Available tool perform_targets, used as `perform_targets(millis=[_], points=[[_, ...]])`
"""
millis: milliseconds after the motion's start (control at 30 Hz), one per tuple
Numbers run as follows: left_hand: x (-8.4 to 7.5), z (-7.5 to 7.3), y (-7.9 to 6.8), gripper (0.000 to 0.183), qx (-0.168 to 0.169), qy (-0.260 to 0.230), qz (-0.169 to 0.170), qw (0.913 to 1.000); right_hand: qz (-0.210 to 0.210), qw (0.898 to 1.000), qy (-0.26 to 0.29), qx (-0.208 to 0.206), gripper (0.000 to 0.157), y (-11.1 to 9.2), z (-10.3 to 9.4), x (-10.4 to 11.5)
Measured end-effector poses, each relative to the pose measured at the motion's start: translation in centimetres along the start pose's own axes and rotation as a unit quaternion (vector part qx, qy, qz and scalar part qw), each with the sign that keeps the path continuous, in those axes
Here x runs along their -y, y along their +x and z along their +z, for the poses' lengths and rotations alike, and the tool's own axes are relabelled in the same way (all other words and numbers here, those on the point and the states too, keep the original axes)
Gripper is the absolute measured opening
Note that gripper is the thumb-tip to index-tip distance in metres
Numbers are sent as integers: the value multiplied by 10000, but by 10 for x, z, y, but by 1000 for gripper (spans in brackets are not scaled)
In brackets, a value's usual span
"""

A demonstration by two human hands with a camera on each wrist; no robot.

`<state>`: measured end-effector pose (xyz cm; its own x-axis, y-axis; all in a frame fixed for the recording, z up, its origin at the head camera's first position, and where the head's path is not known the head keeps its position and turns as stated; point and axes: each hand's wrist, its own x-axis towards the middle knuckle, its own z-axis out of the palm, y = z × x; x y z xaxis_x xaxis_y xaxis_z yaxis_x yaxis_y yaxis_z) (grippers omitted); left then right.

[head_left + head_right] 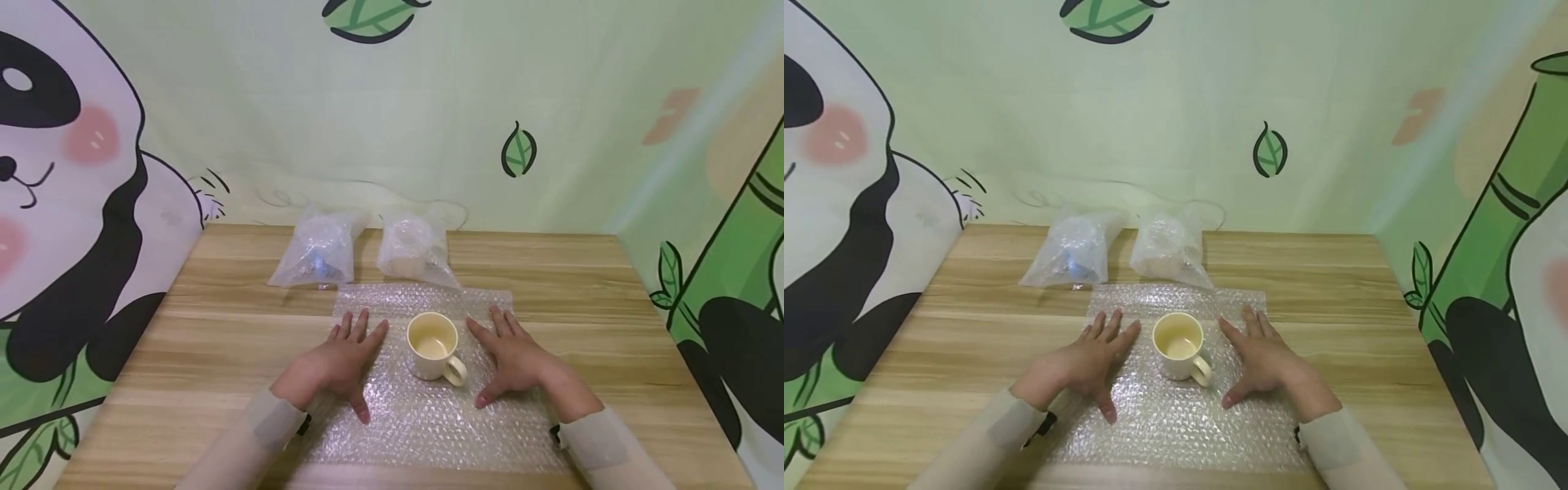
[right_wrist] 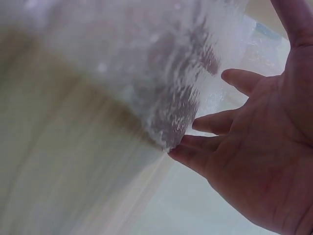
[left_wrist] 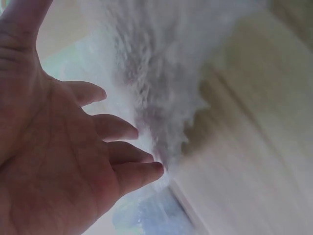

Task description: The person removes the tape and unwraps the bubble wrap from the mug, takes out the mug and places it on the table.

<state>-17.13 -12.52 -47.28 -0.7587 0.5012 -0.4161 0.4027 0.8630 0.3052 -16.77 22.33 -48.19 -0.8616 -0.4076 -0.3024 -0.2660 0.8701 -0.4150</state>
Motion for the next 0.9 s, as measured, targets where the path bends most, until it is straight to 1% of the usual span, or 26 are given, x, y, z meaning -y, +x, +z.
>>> perform_targets(millis=[100,200,267,400,467,533,600,700,767,900], points=[[2,-2,-2,163,-77,21,-10,10000,-69,9998,164,-82,145,-3,-2,-3],[3,-8,-5,161,-162,73,-33,9998,-103,9993,328,-152,142,-7,-6,-5],[4,-12,-8,158,-249,-22,39,9997,-123,9989,422,-169,139,-9,-9,-5],[4,-21,-10,151,-418,-326,482,9974,-274,9979,547,-188,132,-15,-13,0],[1,-25,-8,149,-489,-515,719,9949,-358,9973,612,-214,128,-18,-15,3],[-4,-28,-5,148,-528,-666,884,9925,-443,9962,703,-247,124,-22,-16,7],[-10,-30,0,147,-590,-893,1041,9888,-576,9947,792,-303,118,-24,-16,11],[-17,-28,10,145,-659,-1250,1296,9815,-770,9911,1026,-356,109,-27,-16,17],[-20,-25,18,145,-659,-1558,1461,9747,-882,9879,1224,-355,104,-28,-15,20],[-27,-18,31,142,-612,-2032,1756,9613,-927,9813,1660,-299,90,-31,-12,26]])
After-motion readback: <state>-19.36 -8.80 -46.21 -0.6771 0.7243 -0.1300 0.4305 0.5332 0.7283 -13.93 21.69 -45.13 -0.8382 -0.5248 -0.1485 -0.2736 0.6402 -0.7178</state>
